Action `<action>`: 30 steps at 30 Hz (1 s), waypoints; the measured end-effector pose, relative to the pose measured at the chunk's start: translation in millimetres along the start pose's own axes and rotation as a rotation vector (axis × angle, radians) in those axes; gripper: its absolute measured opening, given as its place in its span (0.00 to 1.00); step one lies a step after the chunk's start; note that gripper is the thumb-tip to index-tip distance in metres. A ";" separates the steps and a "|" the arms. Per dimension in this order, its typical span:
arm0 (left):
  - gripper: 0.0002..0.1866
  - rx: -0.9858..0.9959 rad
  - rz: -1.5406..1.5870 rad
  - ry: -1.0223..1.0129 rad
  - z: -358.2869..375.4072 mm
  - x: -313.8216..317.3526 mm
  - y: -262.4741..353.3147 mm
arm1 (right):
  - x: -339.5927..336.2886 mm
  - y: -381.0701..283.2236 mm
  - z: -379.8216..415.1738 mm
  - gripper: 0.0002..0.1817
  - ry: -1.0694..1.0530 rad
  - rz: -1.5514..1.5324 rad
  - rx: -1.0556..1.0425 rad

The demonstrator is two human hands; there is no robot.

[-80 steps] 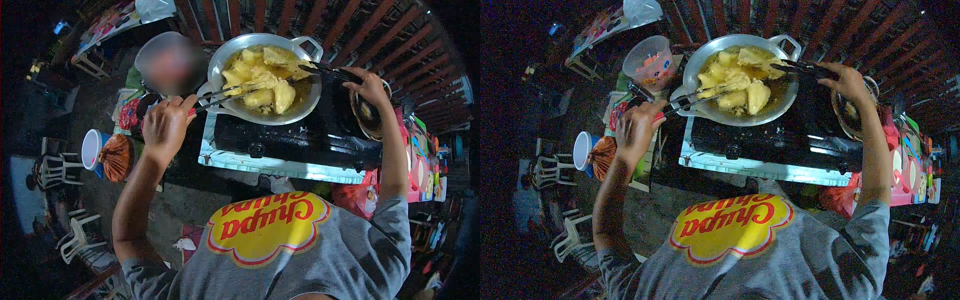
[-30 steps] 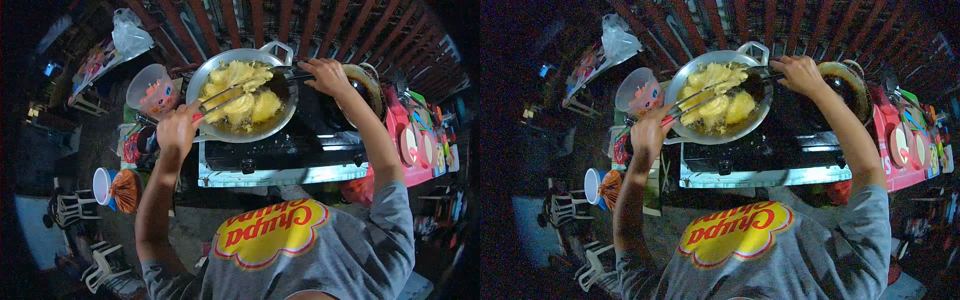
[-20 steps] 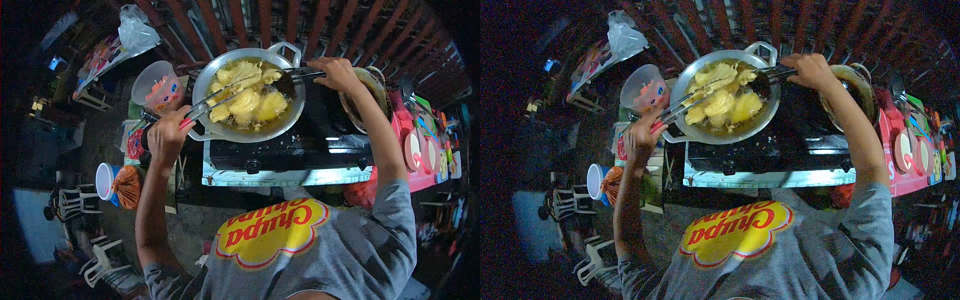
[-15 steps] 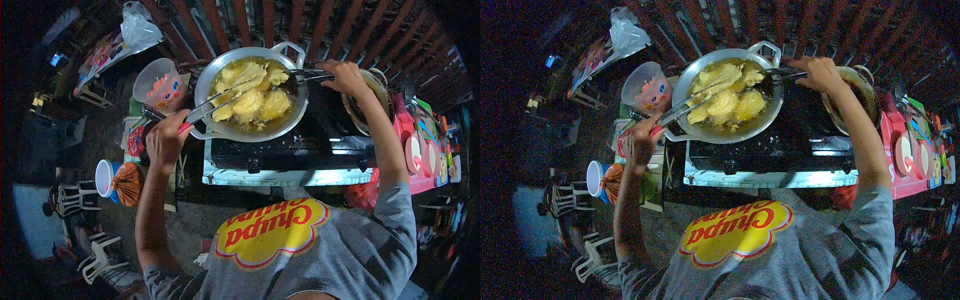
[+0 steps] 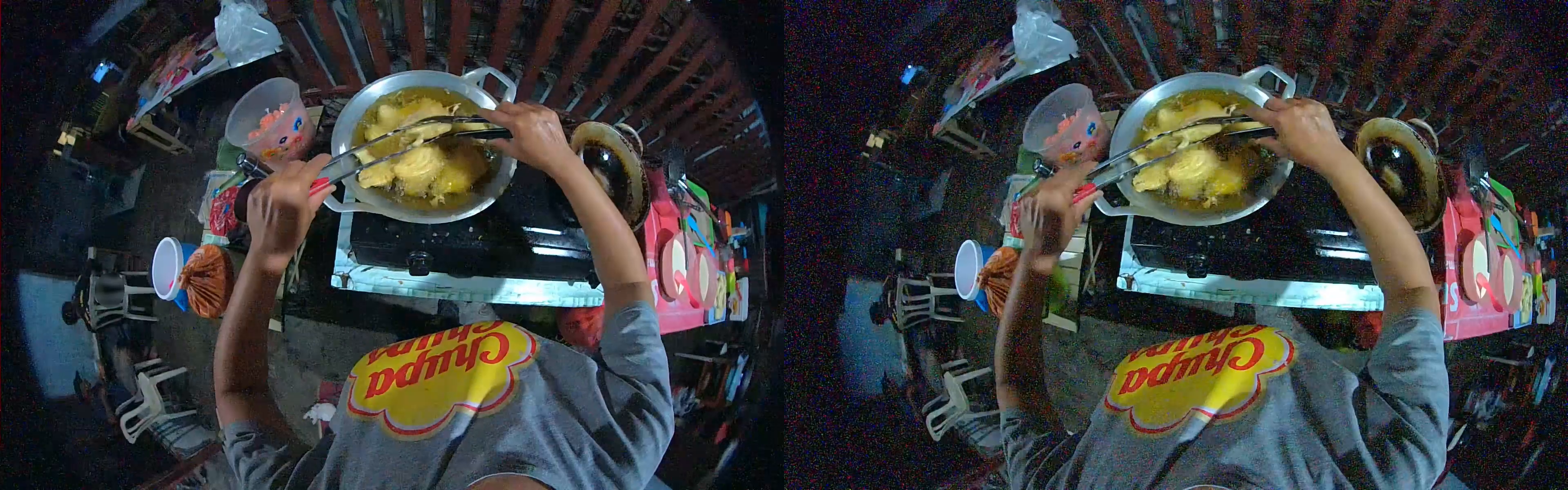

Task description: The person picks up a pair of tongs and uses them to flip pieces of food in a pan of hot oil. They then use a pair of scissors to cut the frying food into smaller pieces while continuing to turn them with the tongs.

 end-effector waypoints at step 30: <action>0.19 -0.154 -0.030 -0.269 -54.0 48.9 2.9 | -63.0 8.2 6.3 0.24 -0.083 0.278 -0.034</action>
Point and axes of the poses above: each hand's wrist, its own z-axis away from the middle knuckle, its own x-axis out of the palm, y = z × x, the point moved 2 cm from there along -z, towards the middle knuckle, and after that the axes turned 12 degrees about z, right-handed, at the moved point
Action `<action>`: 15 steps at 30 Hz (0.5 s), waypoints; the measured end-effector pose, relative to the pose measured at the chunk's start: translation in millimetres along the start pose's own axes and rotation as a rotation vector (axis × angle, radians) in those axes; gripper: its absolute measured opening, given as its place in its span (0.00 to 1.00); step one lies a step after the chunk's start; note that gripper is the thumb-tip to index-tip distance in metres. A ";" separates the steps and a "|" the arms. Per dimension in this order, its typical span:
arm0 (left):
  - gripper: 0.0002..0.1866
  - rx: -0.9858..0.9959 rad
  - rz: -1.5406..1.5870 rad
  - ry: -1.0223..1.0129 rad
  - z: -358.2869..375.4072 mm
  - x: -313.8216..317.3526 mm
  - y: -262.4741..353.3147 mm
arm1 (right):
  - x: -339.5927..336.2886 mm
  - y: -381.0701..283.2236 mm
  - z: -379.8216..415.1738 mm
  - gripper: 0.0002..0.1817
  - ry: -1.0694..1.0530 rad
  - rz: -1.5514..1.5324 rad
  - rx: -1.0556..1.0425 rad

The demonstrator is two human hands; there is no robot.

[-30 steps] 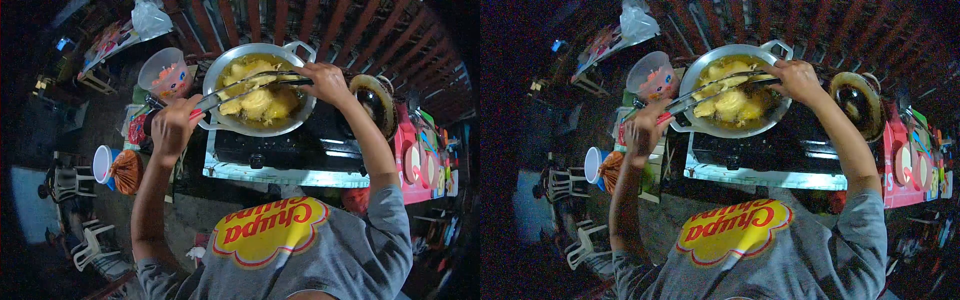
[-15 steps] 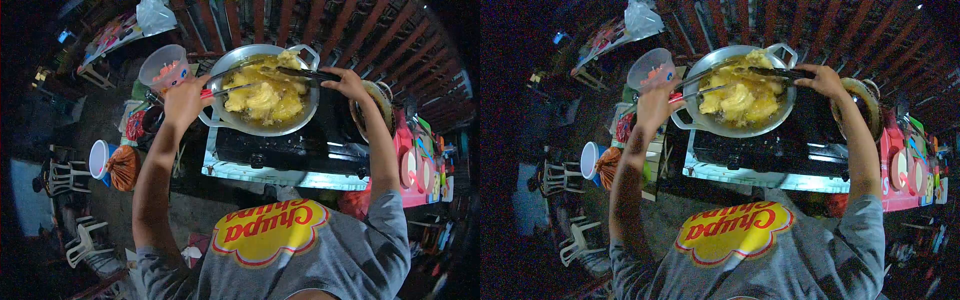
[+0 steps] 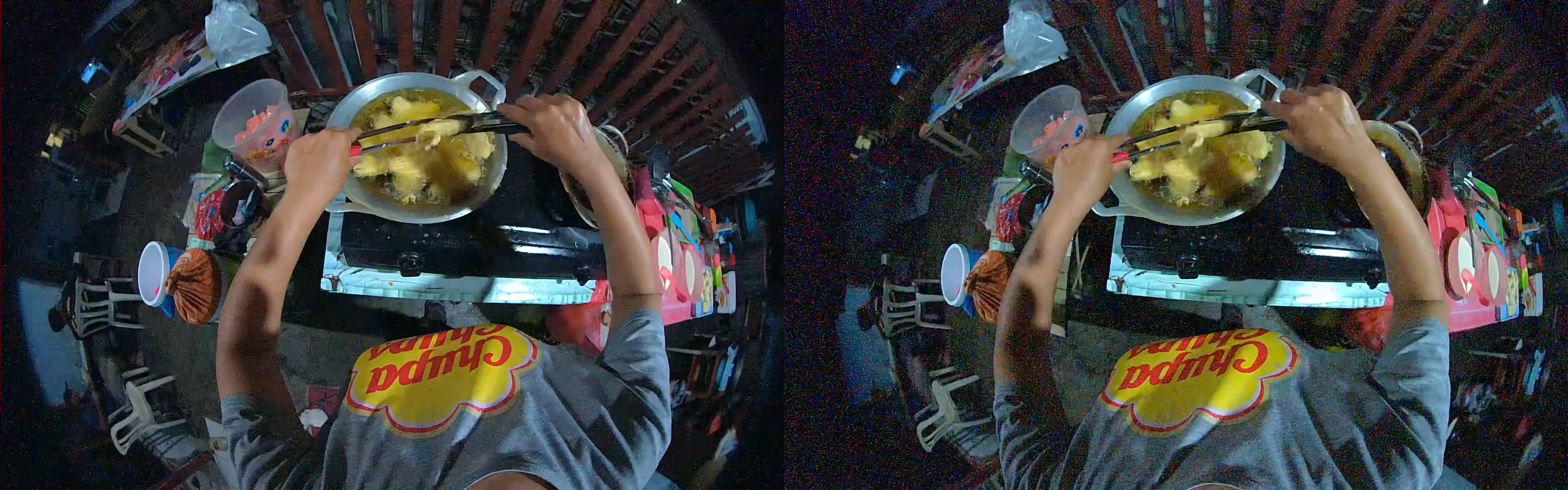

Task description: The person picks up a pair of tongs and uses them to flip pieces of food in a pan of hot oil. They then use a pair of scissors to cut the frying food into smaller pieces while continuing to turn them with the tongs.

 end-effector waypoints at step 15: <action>0.18 -0.074 0.048 -0.023 3.3 1.1 2.9 | 93.1 45.4 47.3 0.27 -0.077 -0.656 0.365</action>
Point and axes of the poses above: each hand's wrist, its own z-axis away from the middle knuckle, its own x-axis out of the palm, y = z × x, the point moved 2 cm from there along -z, towards the middle knuckle, and after that the axes turned 12 degrees about z, right-handed, at the moved point
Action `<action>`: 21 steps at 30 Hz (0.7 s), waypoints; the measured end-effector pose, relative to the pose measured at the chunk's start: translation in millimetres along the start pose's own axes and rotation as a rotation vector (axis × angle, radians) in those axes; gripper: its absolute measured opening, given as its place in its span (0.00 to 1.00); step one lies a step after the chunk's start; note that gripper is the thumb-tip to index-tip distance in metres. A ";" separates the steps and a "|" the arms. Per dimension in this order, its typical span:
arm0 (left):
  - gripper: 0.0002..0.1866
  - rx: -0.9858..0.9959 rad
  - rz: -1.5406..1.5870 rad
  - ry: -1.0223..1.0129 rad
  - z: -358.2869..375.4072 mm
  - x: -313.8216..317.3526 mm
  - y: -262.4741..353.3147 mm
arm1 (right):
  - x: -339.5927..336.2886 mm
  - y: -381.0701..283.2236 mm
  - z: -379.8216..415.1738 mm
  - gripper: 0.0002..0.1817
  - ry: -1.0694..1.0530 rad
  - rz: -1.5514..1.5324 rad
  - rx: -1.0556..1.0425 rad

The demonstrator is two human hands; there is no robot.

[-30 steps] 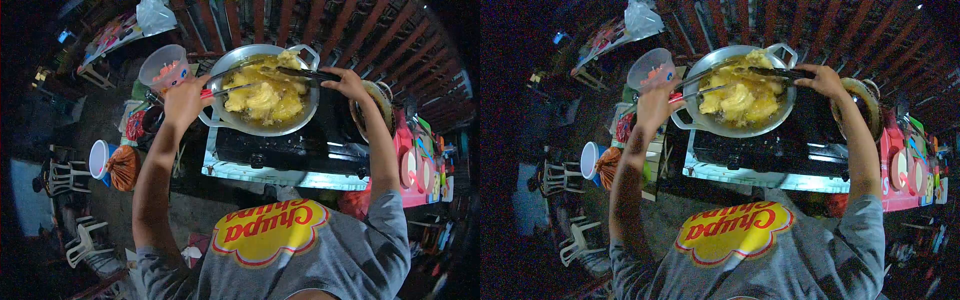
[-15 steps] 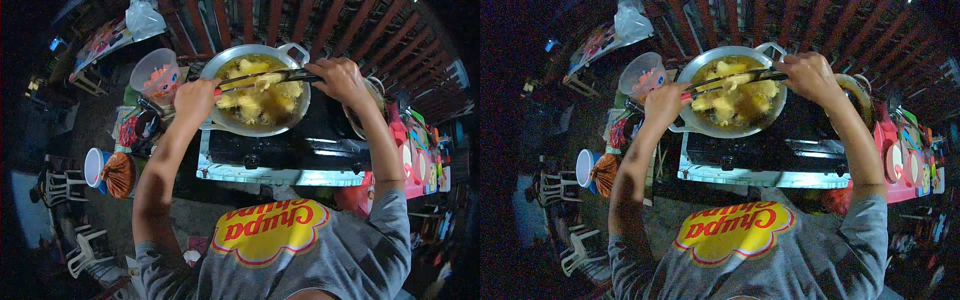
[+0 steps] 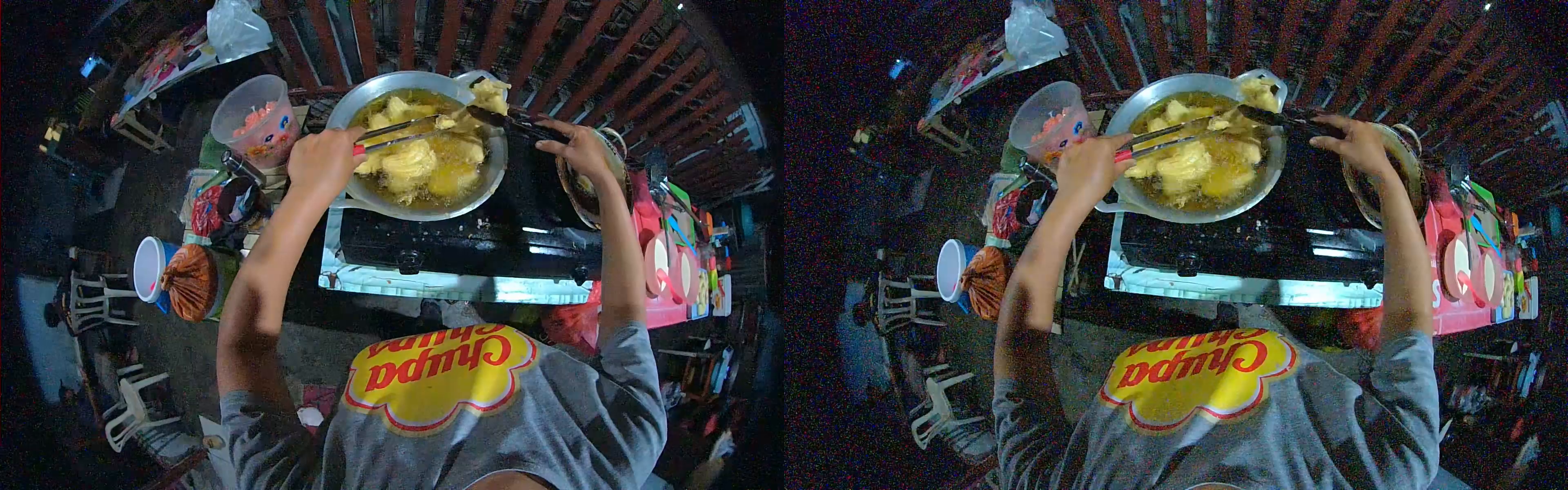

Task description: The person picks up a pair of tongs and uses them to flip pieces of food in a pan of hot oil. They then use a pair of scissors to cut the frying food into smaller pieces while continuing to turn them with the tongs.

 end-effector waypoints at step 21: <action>0.20 0.099 -0.183 -0.014 -17.7 -5.3 14.0 | -69.1 -124.3 -37.4 0.09 0.247 0.734 -0.568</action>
Point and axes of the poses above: each hand's wrist, its own z-axis away from the middle knuckle, its own x-axis out of the palm, y = z × x, the point moved 2 cm from there along -z, towards the middle knuckle, and after that the axes turned 12 degrees about z, right-handed, at the moved point
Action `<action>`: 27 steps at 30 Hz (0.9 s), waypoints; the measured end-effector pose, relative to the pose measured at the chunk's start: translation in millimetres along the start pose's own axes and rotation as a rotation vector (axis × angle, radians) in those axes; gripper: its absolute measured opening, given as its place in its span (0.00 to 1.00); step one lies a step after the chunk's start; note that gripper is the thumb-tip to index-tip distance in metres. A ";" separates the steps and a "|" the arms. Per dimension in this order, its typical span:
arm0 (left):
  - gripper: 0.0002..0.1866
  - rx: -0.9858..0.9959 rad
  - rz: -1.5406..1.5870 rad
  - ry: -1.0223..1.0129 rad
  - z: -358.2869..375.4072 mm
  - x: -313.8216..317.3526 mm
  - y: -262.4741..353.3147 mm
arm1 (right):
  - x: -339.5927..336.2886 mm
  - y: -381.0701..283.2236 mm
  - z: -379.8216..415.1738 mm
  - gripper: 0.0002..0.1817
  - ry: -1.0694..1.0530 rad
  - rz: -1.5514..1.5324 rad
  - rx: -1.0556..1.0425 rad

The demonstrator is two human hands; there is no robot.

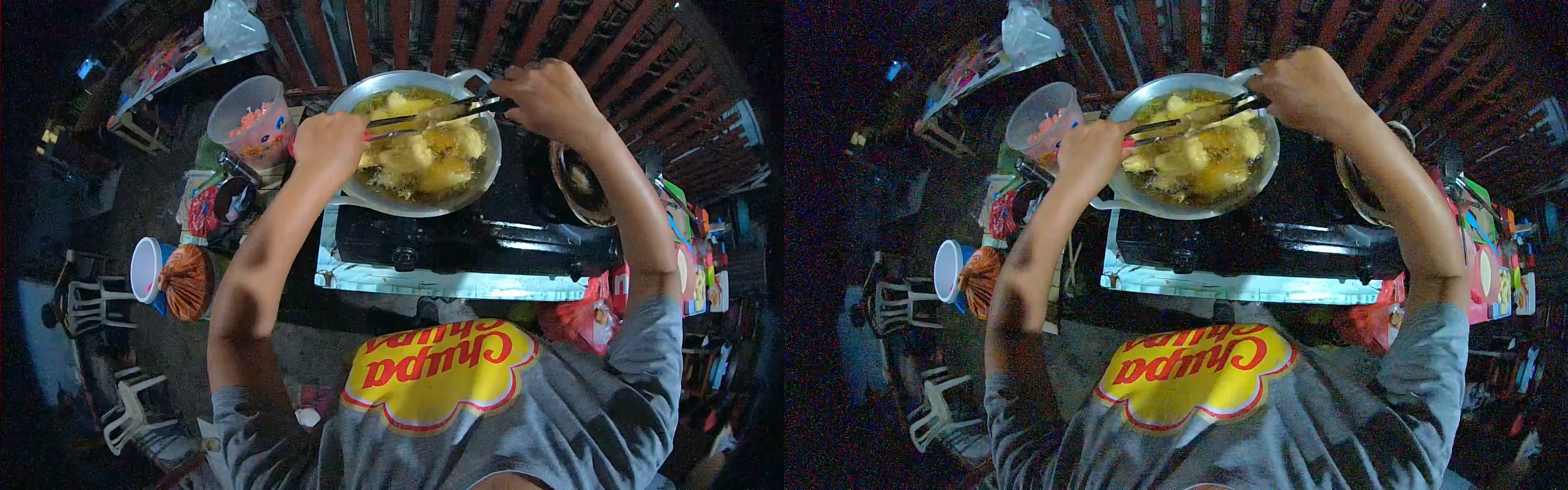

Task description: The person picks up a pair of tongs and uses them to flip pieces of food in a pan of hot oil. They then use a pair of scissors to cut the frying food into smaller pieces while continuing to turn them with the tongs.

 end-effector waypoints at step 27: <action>0.17 0.037 -0.028 0.007 4.5 7.6 -0.1 | -55.1 -101.0 23.1 0.10 -0.308 0.004 -0.159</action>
Point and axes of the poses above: each hand's wrist, its own z-axis away from the middle knuckle, its own x-axis out of the palm, y = z × x, the point moved 2 cm from there along -z, towards the middle knuckle, and after that the axes turned 12 degrees about z, right-handed, at the moved point
